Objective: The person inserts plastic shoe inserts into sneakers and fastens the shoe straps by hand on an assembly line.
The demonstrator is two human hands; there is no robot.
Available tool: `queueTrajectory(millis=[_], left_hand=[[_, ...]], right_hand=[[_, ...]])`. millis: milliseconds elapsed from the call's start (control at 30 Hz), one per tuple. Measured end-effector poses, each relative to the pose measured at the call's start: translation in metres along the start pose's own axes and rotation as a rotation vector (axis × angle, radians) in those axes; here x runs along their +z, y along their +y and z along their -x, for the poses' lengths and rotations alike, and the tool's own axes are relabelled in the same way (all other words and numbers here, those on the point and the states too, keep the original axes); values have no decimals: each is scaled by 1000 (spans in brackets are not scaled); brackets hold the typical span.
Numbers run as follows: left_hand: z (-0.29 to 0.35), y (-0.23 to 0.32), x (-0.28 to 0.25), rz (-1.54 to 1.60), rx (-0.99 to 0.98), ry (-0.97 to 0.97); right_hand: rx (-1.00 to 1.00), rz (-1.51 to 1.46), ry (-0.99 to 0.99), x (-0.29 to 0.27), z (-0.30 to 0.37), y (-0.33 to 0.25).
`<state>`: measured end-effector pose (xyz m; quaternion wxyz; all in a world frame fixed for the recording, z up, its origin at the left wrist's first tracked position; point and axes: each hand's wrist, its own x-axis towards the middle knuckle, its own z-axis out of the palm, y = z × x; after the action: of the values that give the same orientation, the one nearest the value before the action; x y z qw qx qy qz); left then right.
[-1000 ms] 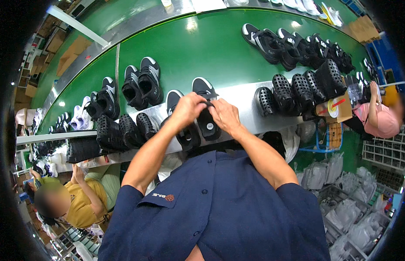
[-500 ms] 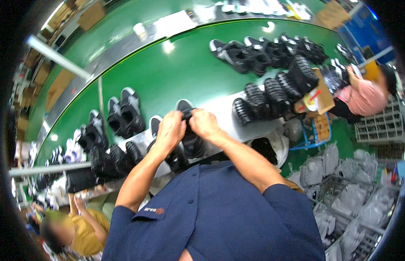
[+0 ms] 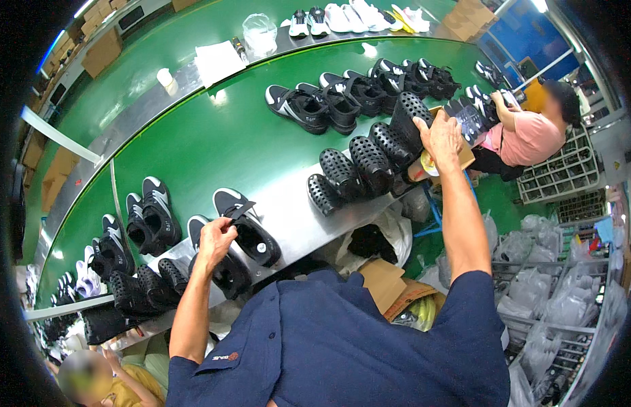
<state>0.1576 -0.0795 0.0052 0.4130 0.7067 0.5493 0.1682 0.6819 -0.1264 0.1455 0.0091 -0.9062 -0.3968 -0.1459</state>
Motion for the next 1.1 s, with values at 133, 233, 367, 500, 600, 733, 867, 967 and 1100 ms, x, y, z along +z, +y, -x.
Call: queueTrajectory(millis=[133, 233, 367, 500, 600, 733, 867, 967, 1100], left_hand=[[-5, -10, -1, 35, 21, -14], [-8, -8, -5, -24, 37, -57], [-24, -6, -9, 50, 66, -174], [-41, 6, -15, 95, 0, -347], [-46, 6, -18, 91, 44, -422], [-43, 5, -21, 167, 229, -531], [-44, 33, -13, 33, 377, -511], [-51, 0, -7, 225, 221, -422], [-51, -3, -5, 401, 78, -394]], right_hand=[[-31, 155, -294, 14, -25, 15], [-225, 150, -39, -4, -18, 6], [-543, -459, -242, -84, 78, -60], [-670, -641, -1001, -68, 187, -142], [-741, -419, -1102, -52, 219, -184], [-649, -351, -995, -40, 223, -204], [-675, -281, -460, 34, 266, -243], [-816, -402, -301, 47, 284, -247], [-874, -399, -311, 61, 265, -252]])
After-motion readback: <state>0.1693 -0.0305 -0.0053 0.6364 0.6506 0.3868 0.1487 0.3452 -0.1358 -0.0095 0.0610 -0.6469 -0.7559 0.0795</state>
